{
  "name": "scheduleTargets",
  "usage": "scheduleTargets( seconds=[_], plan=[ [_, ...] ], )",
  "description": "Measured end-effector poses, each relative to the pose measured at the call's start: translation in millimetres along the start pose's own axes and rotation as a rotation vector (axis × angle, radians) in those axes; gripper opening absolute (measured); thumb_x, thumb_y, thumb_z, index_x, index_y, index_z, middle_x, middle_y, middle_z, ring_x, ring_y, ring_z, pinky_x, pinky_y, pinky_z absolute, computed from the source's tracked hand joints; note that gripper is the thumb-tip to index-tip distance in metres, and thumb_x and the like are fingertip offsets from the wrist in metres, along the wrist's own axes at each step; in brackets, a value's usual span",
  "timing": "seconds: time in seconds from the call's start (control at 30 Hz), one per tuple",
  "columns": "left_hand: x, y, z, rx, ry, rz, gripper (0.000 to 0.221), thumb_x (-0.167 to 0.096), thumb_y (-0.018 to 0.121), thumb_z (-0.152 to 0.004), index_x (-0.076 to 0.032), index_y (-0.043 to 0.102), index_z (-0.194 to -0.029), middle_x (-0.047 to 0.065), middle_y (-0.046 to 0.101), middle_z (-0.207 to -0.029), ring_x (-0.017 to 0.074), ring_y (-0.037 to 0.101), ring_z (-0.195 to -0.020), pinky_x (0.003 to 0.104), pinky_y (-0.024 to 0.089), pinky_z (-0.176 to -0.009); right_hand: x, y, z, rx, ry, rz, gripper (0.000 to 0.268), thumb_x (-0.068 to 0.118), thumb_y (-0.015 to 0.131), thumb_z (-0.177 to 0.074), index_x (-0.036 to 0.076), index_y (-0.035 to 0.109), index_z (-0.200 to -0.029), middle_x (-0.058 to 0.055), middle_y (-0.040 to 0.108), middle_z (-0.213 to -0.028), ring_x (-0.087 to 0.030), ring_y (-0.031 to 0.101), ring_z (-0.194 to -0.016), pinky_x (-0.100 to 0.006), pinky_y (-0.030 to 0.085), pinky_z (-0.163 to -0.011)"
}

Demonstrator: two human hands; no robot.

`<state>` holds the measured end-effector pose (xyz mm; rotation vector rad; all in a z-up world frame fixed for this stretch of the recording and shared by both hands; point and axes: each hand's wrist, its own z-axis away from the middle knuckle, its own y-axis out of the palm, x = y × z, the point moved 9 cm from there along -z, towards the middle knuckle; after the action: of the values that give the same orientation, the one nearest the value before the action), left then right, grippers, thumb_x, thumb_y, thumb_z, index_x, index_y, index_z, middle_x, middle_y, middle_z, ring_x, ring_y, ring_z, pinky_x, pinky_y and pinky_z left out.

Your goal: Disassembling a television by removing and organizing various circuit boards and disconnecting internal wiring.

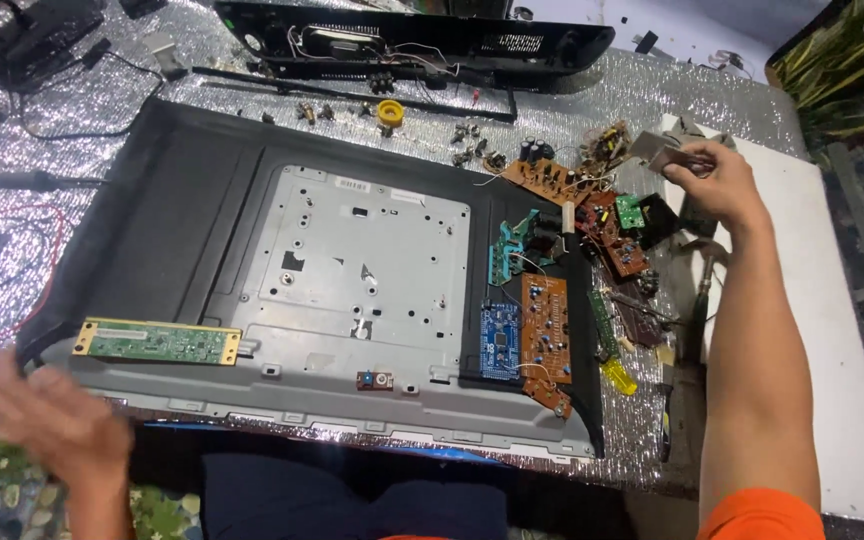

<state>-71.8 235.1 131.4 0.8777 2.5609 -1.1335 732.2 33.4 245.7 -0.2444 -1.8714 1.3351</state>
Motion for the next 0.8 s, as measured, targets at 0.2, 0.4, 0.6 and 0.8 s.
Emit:
scheduleTargets(
  seconds=[0.2,0.4,0.6,0.8],
  plan=[
    [-10.0,14.9,2.4,0.051,-0.002,-0.027,0.038,-0.003,0.034,-0.116,0.02,0.049,-0.142,0.042,0.048,-0.148,0.0517,0.037,-0.138,0.06,0.019,-0.108,29.5,-20.4,14.5,0.074,-0.001,0.129,0.027,0.014,0.077,-0.096,0.001,0.068,-0.119,-0.023,0.069,-0.116,-0.037,0.067,-0.101,-0.049,0.056,-0.081],
    [0.1,15.4,-5.6,0.146,-0.197,0.048,0.056,-0.019,0.024,-0.117,0.017,0.042,-0.154,0.044,0.03,-0.163,0.0537,0.015,-0.15,0.07,-0.005,-0.109,7.5,-19.3,1.0,0.155,0.029,-0.787,0.013,0.024,0.063,-0.111,0.012,0.059,-0.114,-0.004,0.062,-0.107,-0.016,0.066,-0.094,-0.037,0.061,-0.089],
    [-14.5,13.1,-67.5,0.141,-0.042,0.177,0.053,-0.01,0.026,-0.115,0.021,0.038,-0.156,0.046,0.036,-0.159,0.0586,0.03,-0.147,0.064,0.01,-0.113,45.6,-16.7,15.9,0.086,-0.042,-0.88,0.019,0.017,0.057,-0.109,0.013,0.06,-0.127,-0.002,0.067,-0.128,-0.011,0.067,-0.095,-0.027,0.066,-0.085],
    [-72.8,70.3,-150.9,0.369,0.155,0.281,0.053,-0.011,0.034,-0.113,0.012,0.034,-0.16,0.034,0.028,-0.165,0.0438,0.02,-0.153,0.071,0.002,-0.114,75.3,-24.6,15.2,-0.027,-0.148,-0.961,0.015,0.014,0.053,-0.111,0.018,0.059,-0.124,0.001,0.061,-0.132,-0.01,0.066,-0.106,-0.026,0.068,-0.085]
  ],
)
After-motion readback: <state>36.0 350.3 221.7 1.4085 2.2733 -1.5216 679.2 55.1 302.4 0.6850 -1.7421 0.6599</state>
